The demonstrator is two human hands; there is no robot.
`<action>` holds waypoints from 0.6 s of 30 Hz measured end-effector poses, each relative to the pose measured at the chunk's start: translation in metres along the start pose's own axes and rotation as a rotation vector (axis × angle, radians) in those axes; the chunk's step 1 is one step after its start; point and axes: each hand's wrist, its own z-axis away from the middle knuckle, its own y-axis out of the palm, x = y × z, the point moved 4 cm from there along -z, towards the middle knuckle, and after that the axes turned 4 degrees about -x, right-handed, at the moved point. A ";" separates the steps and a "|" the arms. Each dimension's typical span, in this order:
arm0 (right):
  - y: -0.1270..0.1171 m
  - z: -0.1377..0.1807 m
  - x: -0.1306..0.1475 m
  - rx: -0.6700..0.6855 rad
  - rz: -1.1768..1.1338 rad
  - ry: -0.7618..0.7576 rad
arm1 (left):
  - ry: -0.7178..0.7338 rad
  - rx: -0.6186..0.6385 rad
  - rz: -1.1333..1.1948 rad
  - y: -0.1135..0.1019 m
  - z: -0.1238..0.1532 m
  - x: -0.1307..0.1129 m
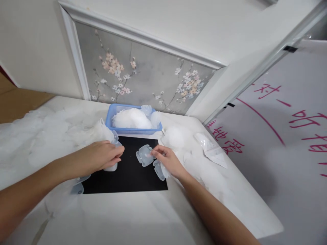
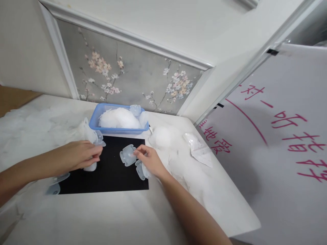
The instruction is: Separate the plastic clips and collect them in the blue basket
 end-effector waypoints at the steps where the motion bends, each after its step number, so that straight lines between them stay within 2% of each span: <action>1: 0.000 -0.001 -0.004 0.006 -0.008 0.023 | -0.040 0.034 -0.019 0.003 0.001 -0.005; 3: 0.001 -0.003 -0.011 0.021 -0.050 0.061 | -0.128 0.040 0.004 0.008 0.001 -0.011; 6: 0.003 -0.004 -0.015 0.032 -0.123 0.104 | -0.272 -0.008 0.239 0.017 0.000 -0.007; 8: 0.003 -0.004 -0.014 0.030 -0.144 0.123 | -0.344 0.003 0.404 0.025 -0.001 -0.001; 13: 0.002 -0.003 -0.012 0.042 -0.154 0.138 | -0.439 0.079 0.597 0.039 0.000 0.008; 18: 0.001 -0.003 -0.013 0.001 -0.189 0.172 | -0.495 0.124 0.757 0.045 0.002 0.010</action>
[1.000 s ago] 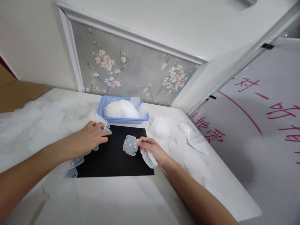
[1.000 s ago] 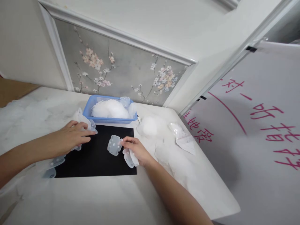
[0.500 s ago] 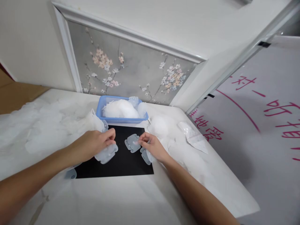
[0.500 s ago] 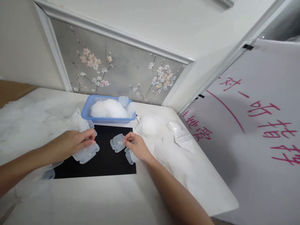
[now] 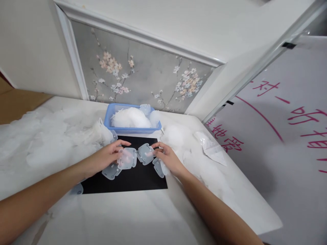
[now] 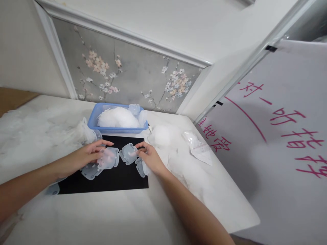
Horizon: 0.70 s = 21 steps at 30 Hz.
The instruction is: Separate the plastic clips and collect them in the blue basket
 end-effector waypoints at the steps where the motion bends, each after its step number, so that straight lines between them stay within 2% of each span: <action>1: 0.000 0.000 0.001 -0.019 -0.011 -0.015 | -0.014 0.009 0.034 0.000 0.000 0.000; 4: -0.001 0.000 0.003 -0.083 -0.093 -0.015 | -0.056 0.036 0.124 0.000 0.001 -0.001; 7: 0.004 0.004 0.004 -0.090 -0.201 0.062 | -0.061 0.082 0.170 0.002 0.005 -0.003; 11: 0.021 0.011 0.006 0.016 -0.241 0.119 | -0.030 0.163 0.165 0.010 0.008 -0.005; 14: 0.036 0.015 0.006 0.103 -0.249 0.138 | 0.019 0.163 0.121 0.014 0.006 -0.003; 17: 0.040 0.015 0.002 0.092 -0.237 0.161 | 0.115 0.101 -0.034 0.011 0.001 0.001; 19: 0.037 0.013 -0.002 0.081 -0.213 0.195 | 0.202 0.026 -0.237 0.001 -0.002 0.003; 21: 0.032 0.010 -0.004 0.081 -0.183 0.220 | 0.300 0.005 -0.478 -0.009 -0.003 0.005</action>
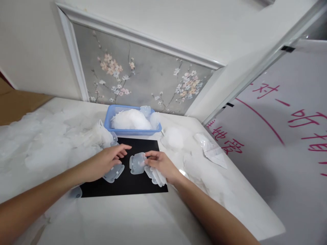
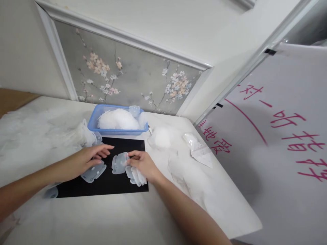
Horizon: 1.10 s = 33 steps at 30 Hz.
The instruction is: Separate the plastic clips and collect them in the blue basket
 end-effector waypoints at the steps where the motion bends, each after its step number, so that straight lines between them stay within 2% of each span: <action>1: -0.004 -0.001 0.001 -0.006 0.015 0.004 | 0.051 0.032 -0.107 -0.003 0.001 0.002; 4: -0.013 -0.002 0.003 -0.027 0.045 0.006 | 0.142 0.144 -0.299 -0.011 0.008 0.003; 9: -0.021 -0.002 0.005 -0.031 0.050 0.038 | 0.053 0.132 -0.347 -0.017 0.008 -0.011; 12: -0.022 -0.002 0.006 -0.030 0.050 0.059 | -0.063 0.092 -0.191 -0.016 0.003 -0.017; 16: -0.024 -0.002 0.005 -0.010 0.069 0.066 | -0.245 0.017 0.193 -0.009 -0.002 -0.008; 21: -0.026 -0.001 0.006 -0.026 0.063 0.055 | -0.397 0.088 0.553 0.001 -0.001 -0.004; 27: -0.026 -0.001 0.004 -0.029 0.071 0.060 | -0.429 0.113 0.696 0.000 -0.001 -0.006; 33: -0.027 -0.001 0.003 -0.008 0.085 0.043 | -0.439 0.104 0.696 0.000 -0.001 -0.006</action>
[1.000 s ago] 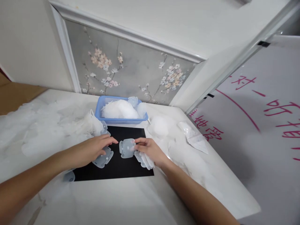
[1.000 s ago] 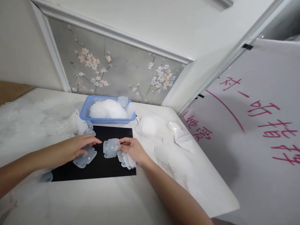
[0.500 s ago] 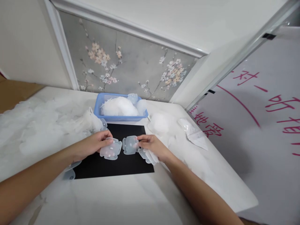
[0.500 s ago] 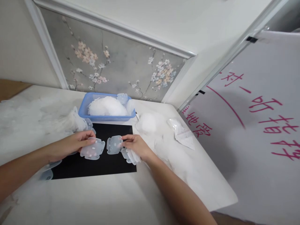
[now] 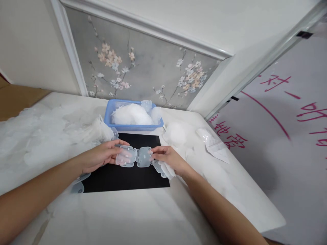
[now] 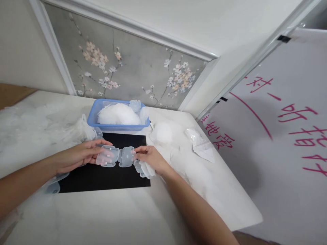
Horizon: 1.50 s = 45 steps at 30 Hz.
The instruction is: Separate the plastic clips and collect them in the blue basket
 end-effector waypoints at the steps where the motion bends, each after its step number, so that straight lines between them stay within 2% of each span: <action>1: 0.000 0.000 0.000 0.001 -0.004 -0.007 | 0.001 0.002 -0.008 0.000 0.000 -0.001; 4: -0.001 0.001 0.003 -0.023 -0.023 -0.036 | 0.037 0.003 -0.078 0.001 0.001 -0.002; 7: -0.001 0.006 0.009 -0.046 -0.076 -0.068 | 0.105 -0.022 -0.260 0.003 0.001 0.000; 11: 0.003 0.016 0.018 -0.020 -0.198 -0.094 | 0.119 -0.058 -0.437 0.016 0.003 0.010; 16: 0.011 0.024 0.023 -0.019 -0.235 -0.145 | 0.154 0.022 -0.331 0.040 0.008 0.011; 18: 0.013 0.026 0.024 -0.032 -0.213 -0.171 | 0.161 0.015 -0.284 0.044 0.009 0.009; 22: 0.018 0.029 0.026 -0.026 -0.164 -0.212 | 0.197 -0.041 -0.195 0.044 0.012 0.004; 31: 0.019 0.027 0.021 -0.008 -0.324 -0.069 | 0.149 0.024 -0.106 0.044 0.014 0.004; 45: 0.019 0.025 0.018 0.006 -0.346 -0.059 | 0.151 0.031 -0.112 0.046 0.017 0.000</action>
